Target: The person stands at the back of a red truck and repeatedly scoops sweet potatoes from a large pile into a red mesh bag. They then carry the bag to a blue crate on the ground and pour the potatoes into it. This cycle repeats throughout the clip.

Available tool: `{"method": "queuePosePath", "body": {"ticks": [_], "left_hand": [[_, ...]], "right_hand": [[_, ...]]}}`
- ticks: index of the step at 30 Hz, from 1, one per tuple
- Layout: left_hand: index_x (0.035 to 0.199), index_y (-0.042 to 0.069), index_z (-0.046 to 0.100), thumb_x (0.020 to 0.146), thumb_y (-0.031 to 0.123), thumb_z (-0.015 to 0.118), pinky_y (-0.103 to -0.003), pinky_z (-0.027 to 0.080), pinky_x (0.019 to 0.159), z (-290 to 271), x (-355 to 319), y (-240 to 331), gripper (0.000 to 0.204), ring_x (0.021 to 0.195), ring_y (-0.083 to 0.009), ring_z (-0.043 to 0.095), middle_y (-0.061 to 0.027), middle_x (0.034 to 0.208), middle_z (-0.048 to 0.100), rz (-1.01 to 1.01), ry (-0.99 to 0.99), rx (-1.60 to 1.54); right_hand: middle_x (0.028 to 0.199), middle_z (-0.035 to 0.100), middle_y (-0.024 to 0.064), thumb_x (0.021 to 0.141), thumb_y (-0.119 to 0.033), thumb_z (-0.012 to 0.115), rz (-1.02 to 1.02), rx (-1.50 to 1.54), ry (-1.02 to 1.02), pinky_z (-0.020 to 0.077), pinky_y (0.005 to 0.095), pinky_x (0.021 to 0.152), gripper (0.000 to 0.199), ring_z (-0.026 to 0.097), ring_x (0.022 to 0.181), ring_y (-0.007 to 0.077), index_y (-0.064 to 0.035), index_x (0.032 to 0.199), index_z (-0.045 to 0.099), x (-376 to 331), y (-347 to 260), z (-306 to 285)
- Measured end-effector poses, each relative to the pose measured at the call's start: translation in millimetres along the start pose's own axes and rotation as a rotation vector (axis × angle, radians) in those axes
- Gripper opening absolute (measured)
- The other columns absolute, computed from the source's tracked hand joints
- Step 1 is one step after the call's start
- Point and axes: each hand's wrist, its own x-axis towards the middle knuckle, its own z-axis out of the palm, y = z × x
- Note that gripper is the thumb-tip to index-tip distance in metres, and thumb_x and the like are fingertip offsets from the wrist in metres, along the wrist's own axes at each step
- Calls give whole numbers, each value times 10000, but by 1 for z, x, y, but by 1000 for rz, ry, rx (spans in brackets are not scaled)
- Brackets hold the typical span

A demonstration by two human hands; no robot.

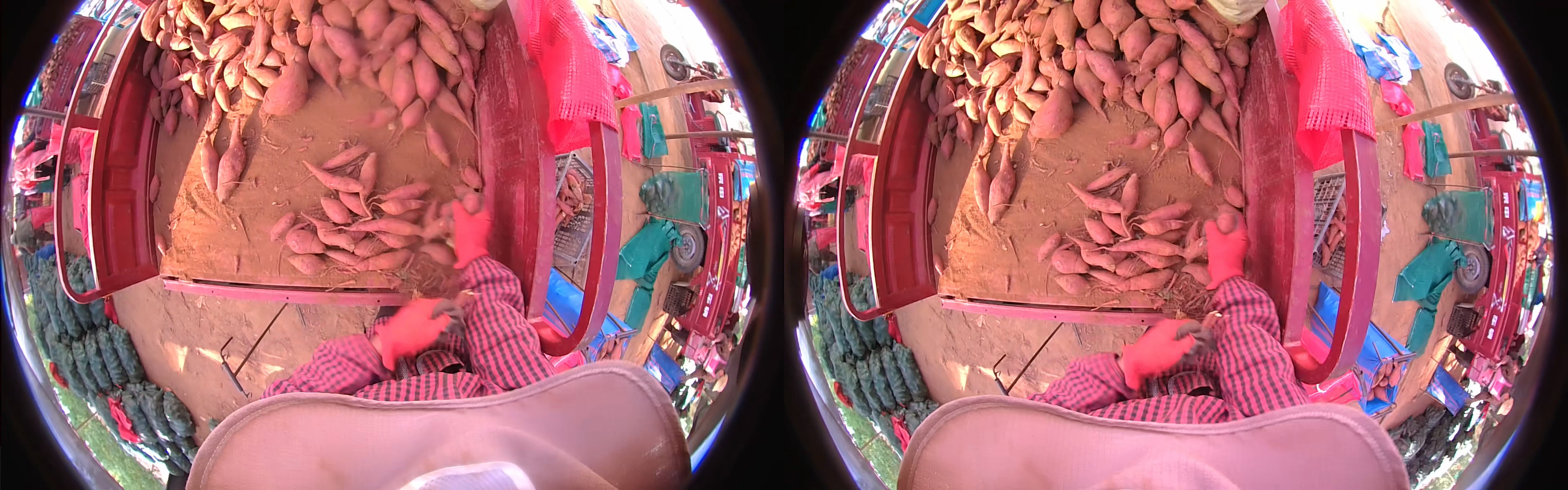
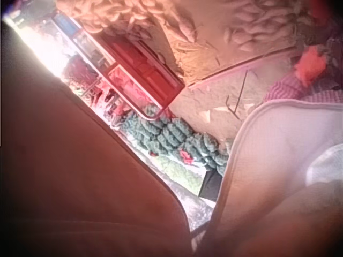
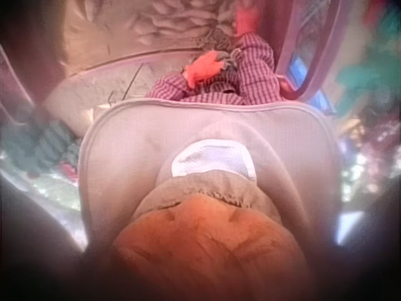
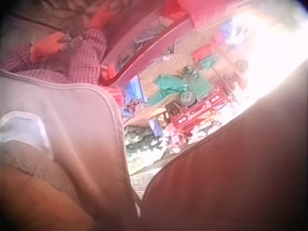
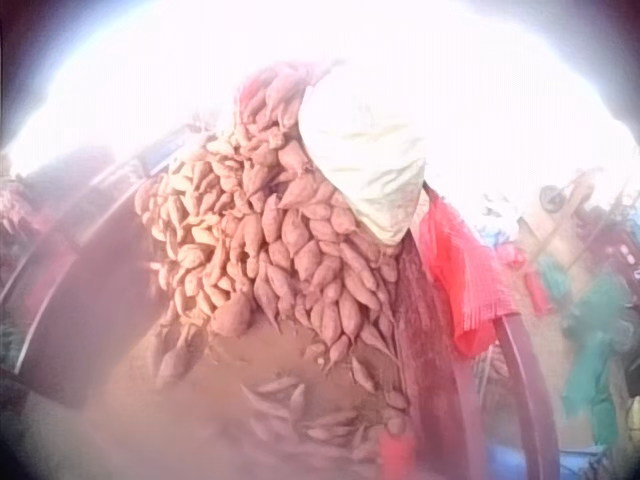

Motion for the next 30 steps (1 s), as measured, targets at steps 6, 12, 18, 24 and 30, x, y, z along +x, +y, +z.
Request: {"method": "queuePosePath", "body": {"ticks": [6,12,18,24,30], "left_hand": [[1341,64,554,936,481,607,-493,457,968,-99,107,-45,583,1152,-398,569,-198,1242,572,36,506,809],[1255,31,624,942,404,633,-466,513,937,-140,228,-27,488,1077,-394,642,-171,1142,671,-243,482,991],[1151,-2,679,1009,415,607,-371,579,797,-192,200,-28,447,870,-269,702,-98,902,724,50,518,-514],[1226,3,642,1058,414,563,-322,546,814,-188,151,-25,451,909,-190,672,-92,1004,694,276,171,-728],[1557,109,410,1054,322,565,-377,457,1076,-90,97,-61,567,1307,-255,541,-184,1414,561,665,363,635]], "right_hand": [[1105,680,53,836,-15,769,39,-117,132,540,325,834,427,637,975,161,-35,1240,630,-27,-11,-44],[1103,679,52,855,-62,795,195,-14,18,529,304,842,434,632,969,144,-40,1257,634,-57,1,-42],[1127,678,57,938,-110,733,371,321,-105,548,321,857,383,654,987,150,-2,1288,625,-52,-9,-54],[1058,705,116,998,-154,628,430,758,-475,619,395,762,365,712,907,235,-2,1325,573,-42,-51,-30],[1069,708,153,1019,-213,598,576,666,-699,609,420,830,371,723,911,297,0,1318,547,-86,-65,-31]]}}
